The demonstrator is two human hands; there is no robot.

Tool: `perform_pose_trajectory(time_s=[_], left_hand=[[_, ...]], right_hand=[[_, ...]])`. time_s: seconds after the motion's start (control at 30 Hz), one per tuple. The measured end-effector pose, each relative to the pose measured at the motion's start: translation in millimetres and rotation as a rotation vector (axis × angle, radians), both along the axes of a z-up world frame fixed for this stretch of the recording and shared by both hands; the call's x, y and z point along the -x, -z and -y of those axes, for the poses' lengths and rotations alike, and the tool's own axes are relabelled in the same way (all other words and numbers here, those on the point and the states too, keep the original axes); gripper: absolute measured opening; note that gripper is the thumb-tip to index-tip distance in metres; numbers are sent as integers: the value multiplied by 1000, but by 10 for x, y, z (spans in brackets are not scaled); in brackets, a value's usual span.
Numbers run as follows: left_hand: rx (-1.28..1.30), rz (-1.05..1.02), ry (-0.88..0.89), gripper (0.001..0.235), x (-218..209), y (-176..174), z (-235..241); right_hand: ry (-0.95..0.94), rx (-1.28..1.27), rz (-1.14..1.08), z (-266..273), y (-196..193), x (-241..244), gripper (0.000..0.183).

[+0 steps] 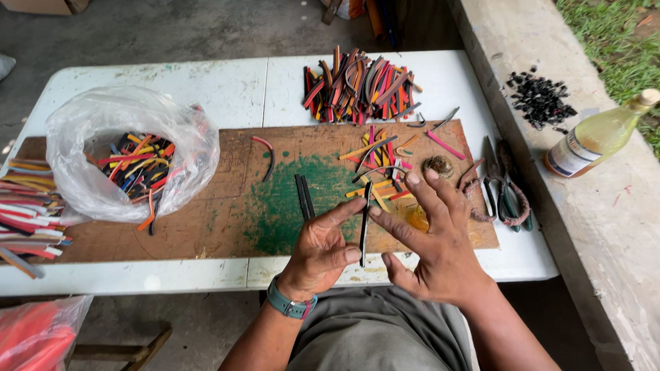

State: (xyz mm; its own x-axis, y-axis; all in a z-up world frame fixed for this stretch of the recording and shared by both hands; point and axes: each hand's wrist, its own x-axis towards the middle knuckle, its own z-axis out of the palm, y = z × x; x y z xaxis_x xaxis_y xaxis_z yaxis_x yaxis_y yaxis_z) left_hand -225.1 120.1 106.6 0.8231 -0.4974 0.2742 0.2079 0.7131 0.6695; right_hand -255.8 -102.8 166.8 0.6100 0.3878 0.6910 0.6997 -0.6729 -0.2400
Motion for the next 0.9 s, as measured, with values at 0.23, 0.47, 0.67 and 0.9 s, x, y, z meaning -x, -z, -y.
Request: perform_pose_trajectory(time_s=[0.23,0.47,0.67,0.9], left_hand=[[-69,46,-48,65,-42,106,-96],[-15,7,-52,64,-133,213,76],[-25,-3,-13,64,-220,232,105],[-7,-46,44,68,-227,241,251]], right_hand=[[349,234,-260,527,-158,-86,34],[348,442,-448,614,234,-472,32],[354,385,-554,600,207,-502,27],[-202,-103,-427,515,156,-34,67]])
